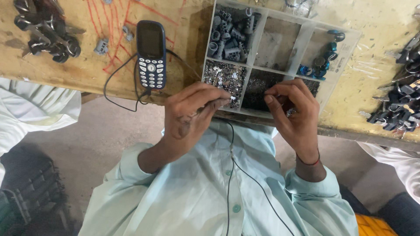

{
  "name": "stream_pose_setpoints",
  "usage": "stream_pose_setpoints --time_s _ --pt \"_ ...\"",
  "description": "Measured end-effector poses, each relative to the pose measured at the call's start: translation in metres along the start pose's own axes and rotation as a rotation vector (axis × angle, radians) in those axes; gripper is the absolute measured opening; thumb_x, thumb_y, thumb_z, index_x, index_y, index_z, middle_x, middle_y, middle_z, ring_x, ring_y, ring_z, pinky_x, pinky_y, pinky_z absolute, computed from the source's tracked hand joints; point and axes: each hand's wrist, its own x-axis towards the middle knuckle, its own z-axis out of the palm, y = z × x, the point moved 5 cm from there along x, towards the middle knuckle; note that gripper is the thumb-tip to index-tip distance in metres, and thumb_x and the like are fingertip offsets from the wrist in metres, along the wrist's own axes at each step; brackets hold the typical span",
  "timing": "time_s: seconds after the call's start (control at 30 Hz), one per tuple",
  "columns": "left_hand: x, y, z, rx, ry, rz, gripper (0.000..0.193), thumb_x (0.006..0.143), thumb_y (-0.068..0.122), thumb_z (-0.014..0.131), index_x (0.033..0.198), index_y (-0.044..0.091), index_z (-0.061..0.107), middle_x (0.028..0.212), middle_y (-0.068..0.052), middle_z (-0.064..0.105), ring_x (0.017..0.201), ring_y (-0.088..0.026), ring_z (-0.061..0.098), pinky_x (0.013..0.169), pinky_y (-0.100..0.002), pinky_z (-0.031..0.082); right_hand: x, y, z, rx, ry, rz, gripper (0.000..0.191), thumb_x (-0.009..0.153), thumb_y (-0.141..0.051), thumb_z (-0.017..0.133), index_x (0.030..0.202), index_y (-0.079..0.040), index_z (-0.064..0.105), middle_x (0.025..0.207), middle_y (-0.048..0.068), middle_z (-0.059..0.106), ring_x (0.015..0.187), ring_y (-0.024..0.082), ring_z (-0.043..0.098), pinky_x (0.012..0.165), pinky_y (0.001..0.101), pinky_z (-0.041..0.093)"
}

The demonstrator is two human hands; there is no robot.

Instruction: The person sits at a workbench assembling small metal fittings by hand. They pick components from a compartment organizer box, press and twist the parts together between their fingers, and place the finished assemblies onto the table beside the box, repeating the cycle.

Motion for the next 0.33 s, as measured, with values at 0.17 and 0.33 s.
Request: stream_pose_setpoints --time_s 0.17,0.33 --pt "0.001 -0.001 -0.003 0.039 -0.04 -0.029 0.019 0.093 -0.007 0.074 0.11 0.002 0.073 0.098 -0.011 0.072 0.086 -0.018 0.073 0.075 -0.028 0.057 0.0 -0.01 0.0 -0.144 -0.024 -0.03 0.014 0.095 0.003 0.075 0.106 -0.002 0.068 0.107 0.011 0.063 0.079 0.016 0.065 0.064 0.0275 0.051" --pt "0.016 -0.013 0.015 -0.045 -0.076 -0.042 0.022 0.099 -0.008 0.068 0.118 0.002 0.071 0.103 -0.012 0.073 0.091 -0.019 0.075 0.078 -0.027 0.059 0.002 -0.019 0.0 -0.344 -0.073 -0.068 0.015 0.096 -0.001 0.076 0.109 -0.005 0.071 0.109 0.013 0.065 0.087 0.025 0.067 0.069 0.0356 0.054"
